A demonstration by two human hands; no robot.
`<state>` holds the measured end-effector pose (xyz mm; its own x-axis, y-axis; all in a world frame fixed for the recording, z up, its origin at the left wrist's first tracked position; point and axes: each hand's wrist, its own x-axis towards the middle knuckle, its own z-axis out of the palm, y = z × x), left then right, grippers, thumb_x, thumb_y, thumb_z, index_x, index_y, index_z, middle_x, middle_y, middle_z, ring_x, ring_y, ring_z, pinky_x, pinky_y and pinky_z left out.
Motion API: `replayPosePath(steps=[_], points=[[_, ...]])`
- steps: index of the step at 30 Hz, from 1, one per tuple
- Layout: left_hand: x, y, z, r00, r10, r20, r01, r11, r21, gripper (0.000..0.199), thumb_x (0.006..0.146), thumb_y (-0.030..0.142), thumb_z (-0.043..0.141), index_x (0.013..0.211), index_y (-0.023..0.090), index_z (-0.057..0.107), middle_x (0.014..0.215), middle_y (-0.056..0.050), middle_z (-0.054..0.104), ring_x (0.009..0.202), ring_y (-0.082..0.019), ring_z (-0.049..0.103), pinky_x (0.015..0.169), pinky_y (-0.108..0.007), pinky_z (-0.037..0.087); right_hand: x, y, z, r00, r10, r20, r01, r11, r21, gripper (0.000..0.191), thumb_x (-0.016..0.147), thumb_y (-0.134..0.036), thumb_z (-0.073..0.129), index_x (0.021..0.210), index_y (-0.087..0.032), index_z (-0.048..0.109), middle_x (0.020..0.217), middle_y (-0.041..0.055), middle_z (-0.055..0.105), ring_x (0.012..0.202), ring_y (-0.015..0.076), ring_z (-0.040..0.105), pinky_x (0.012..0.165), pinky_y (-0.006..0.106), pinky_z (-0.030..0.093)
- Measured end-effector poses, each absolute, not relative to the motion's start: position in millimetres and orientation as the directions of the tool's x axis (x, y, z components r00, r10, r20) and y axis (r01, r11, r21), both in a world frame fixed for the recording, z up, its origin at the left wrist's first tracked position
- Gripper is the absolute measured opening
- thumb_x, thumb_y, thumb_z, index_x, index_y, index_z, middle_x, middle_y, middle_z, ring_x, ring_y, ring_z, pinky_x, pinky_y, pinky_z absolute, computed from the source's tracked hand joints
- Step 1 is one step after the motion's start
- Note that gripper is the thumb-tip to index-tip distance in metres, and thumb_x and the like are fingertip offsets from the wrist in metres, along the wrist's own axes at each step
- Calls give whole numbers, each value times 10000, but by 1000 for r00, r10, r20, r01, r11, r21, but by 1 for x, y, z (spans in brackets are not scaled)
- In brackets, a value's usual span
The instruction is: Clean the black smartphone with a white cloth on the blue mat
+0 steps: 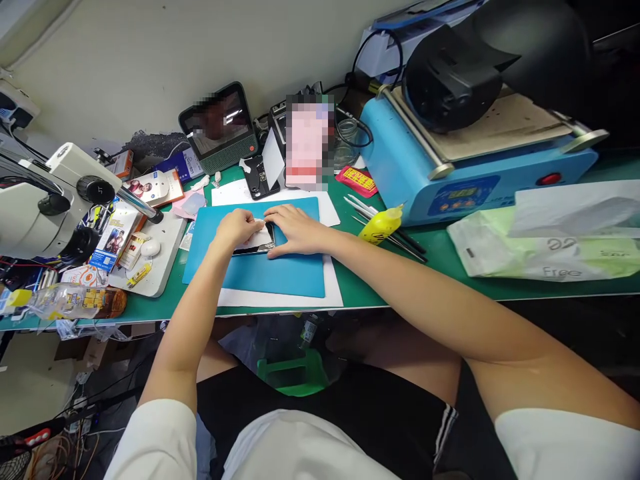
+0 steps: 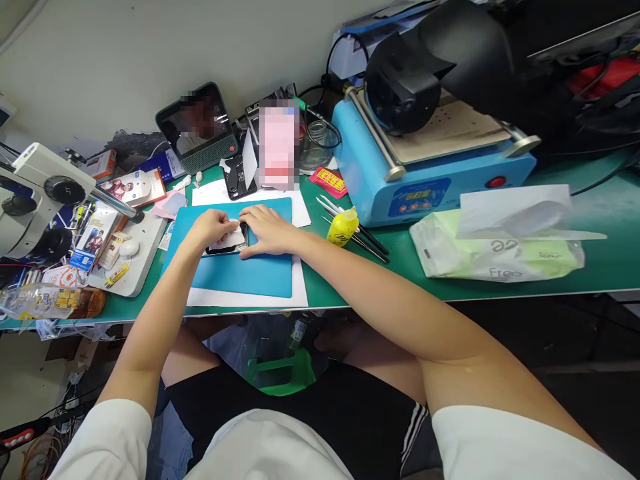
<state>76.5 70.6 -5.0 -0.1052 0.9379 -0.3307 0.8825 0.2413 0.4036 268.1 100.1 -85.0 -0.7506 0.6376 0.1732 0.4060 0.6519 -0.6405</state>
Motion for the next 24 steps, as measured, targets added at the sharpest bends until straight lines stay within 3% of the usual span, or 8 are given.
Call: replayPosePath(steps=[16,24], points=[[80,71,-3,-111,942,-316,882,240,405,277,908,316,685,685,226,547,550,22,626,523,-150,595,569,-280,379,268,101,-82,-757,626,188,392,665,-636,995,742,-792,769,1494,-171,571,1571,216,529,1451,485,432,1189,666,381],[57,63,1,-110,935,-336,874,252,416,303,900,324,698,662,228,537,556,19,632,485,-145,586,552,-275,413,268,103,-85,-758,614,222,364,680,-637,1026,747,-875,697,1508,-199,566,1555,207,539,1439,483,443,1185,672,379]])
